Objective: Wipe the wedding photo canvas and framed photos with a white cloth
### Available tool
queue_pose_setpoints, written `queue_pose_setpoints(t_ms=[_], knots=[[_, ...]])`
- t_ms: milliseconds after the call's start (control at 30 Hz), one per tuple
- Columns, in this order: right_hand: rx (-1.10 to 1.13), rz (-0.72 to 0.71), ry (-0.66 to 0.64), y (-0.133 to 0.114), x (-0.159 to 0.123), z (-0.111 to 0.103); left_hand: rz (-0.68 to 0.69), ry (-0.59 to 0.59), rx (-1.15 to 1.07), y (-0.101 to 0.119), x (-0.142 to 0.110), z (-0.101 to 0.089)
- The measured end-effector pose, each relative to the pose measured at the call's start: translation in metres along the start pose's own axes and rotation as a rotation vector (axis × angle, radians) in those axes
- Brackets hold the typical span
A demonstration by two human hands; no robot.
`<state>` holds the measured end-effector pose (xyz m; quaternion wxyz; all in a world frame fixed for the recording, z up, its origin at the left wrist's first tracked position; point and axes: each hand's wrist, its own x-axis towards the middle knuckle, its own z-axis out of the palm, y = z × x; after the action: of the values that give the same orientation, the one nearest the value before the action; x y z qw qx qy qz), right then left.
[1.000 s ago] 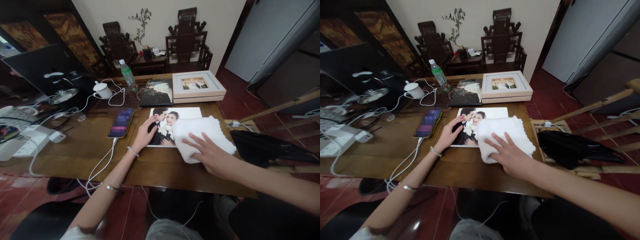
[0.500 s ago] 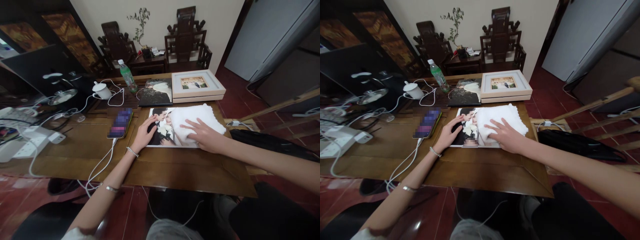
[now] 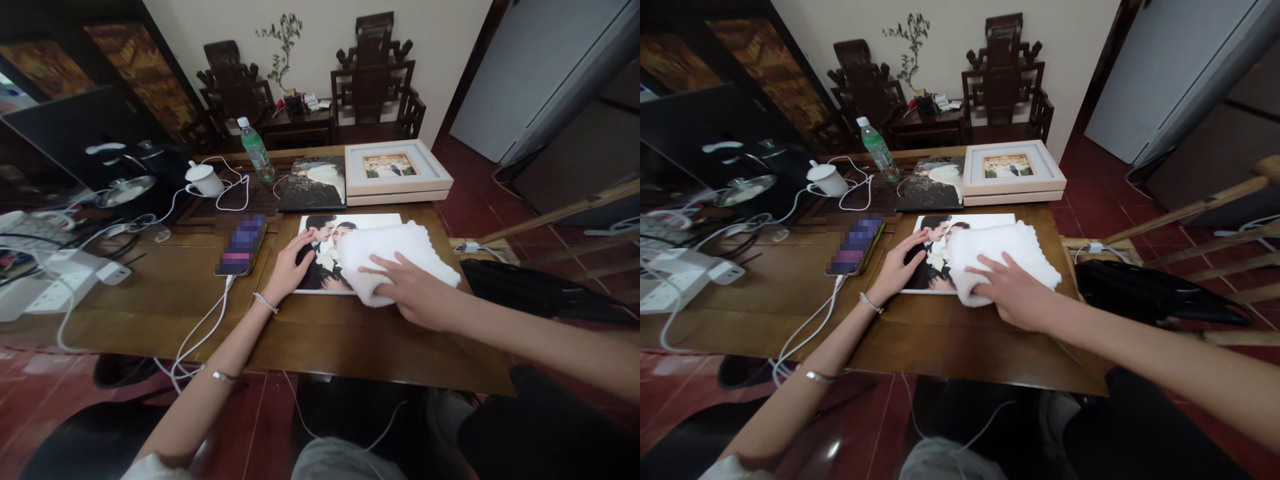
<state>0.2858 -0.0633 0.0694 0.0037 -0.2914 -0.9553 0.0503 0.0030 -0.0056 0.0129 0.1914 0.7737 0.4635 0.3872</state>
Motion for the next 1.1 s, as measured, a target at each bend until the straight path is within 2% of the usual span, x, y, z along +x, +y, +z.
queue_pose_setpoints(t_ms=[100,200,300,400,500,633,700,767,933,1100], knots=[[-0.010,0.006,0.064,0.029,0.007,0.002,-0.006,-0.004,-0.005,0.001,0.000,0.000],[-0.036,0.070,0.078,0.055,0.017,0.003,-0.010,-0.006,-0.008,0.001,0.000,0.000],[-0.046,0.154,0.072,0.063,0.024,0.003,-0.009,-0.001,-0.013,0.001,0.000,0.000],[-0.077,0.172,0.080,0.049,0.021,0.006,-0.012,-0.002,-0.014,0.001,0.000,0.000],[-0.094,0.144,0.072,0.020,0.009,0.009,-0.014,0.000,-0.008,0.000,0.000,0.000],[-0.016,0.094,-0.010,-0.019,-0.008,0.004,-0.011,0.001,0.005,0.000,0.000,0.000],[0.033,0.066,-0.035,-0.029,-0.012,0.000,-0.013,0.000,0.010,0.000,0.000,0.000],[0.070,0.050,-0.042,-0.028,-0.012,-0.004,-0.015,0.000,0.012,0.000,0.000,0.000],[0.078,0.036,0.026,0.010,0.000,-0.006,-0.014,-0.008,0.008,0.001,0.000,0.000],[0.010,0.152,0.041,0.054,0.015,-0.009,-0.016,-0.010,0.004,0.001,0.000,0.000]])
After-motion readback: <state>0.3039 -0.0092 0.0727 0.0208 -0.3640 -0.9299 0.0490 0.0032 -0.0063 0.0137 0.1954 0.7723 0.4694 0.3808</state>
